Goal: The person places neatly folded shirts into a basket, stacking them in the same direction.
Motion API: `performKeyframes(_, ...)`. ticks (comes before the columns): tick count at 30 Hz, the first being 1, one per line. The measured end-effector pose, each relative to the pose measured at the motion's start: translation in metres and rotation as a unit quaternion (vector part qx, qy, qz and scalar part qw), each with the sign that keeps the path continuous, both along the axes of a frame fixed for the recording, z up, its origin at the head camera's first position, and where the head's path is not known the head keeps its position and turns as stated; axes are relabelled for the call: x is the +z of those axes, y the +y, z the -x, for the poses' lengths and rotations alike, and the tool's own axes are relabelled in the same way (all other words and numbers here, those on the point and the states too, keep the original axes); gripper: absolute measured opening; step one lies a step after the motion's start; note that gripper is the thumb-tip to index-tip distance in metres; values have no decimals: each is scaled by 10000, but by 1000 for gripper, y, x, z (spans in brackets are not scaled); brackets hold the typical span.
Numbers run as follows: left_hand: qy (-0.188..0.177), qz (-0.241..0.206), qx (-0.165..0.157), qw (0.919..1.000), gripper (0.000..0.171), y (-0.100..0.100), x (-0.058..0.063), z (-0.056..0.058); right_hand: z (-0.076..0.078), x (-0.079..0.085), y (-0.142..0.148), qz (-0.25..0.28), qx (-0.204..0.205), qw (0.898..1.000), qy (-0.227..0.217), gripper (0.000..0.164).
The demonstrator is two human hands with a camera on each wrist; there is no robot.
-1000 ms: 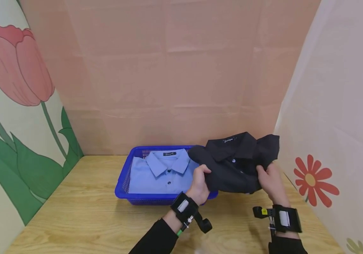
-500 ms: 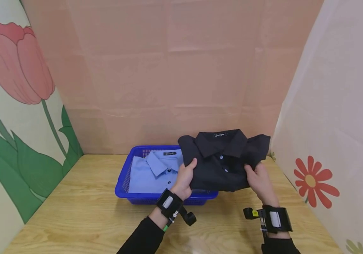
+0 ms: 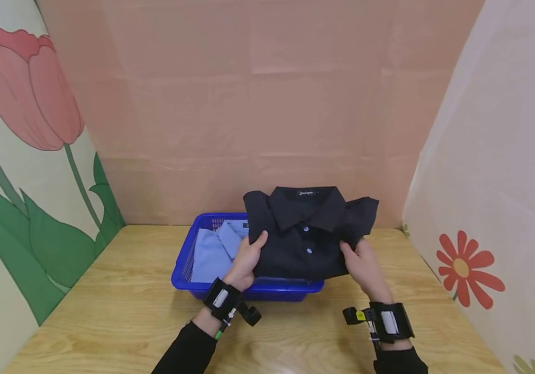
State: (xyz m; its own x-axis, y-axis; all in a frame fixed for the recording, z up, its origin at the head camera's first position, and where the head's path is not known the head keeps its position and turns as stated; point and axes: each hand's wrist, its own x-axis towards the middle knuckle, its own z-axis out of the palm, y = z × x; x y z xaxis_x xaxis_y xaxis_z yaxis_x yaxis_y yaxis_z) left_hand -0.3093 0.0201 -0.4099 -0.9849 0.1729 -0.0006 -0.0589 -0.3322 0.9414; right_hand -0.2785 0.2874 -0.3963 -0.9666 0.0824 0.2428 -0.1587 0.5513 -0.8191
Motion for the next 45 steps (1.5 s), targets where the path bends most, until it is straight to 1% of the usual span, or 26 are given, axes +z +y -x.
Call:
performKeyframes(7, 144, 157, -224, 9995, 41, -26, -3, -2, 0, -2, -17, 48, 229, 9997, 103, 45)
performKeyframes(13, 278, 379, -179, 9987, 43, -40, -5, -3, 2, -2, -27, 9, 369, 9993, 31, 49)
performKeyframes(17, 304, 464, -170, 9983, 43, -48, -4, -4, 2, -3, -32, -13, 415, 9991, -20, 50)
performKeyframes(22, 413, 708, -390, 9959, 46, -55, 0, -9, 0, -4, -35, -15, 447, 9990, 32, 49)
performKeyframes(25, 488, 792, -484, 9945, 48, -60, 1, -9, 0, -3, -37, 24, 539, 9985, 47, 47)
performKeyframes(27, 521, 839, -436, 9942, 48, -63, 3, -9, 0, -3, -39, 45, 587, 9983, 43, 47)
performKeyframes(29, 598, 922, -316, 9934, 47, -66, 5, -7, 0, -2, -42, 39, 618, 9981, -3, 48)
performKeyframes(33, 717, 1219, -14, 9900, 45, -75, 8, -5, 2, -2, -51, 78, 719, 9974, -61, 50)
performKeyframes(36, 719, 1450, 151, 9867, 46, -83, 11, -2, 2, -2, -58, 29, 784, 9969, -106, 50)
performKeyframes(41, 679, 1655, 187, 9837, 46, -97, 12, 1, 3, 0, -66, -279, 785, 9965, -117, 43)
performKeyframes(43, 689, 1612, 200, 9843, 44, -102, 12, 4, 5, 0, -70, -312, 828, 9960, -128, 40)
performKeyframes(45, 737, 1609, 287, 9838, 43, -105, 10, 7, 8, 0, -73, -336, 830, 9959, -118, 39)
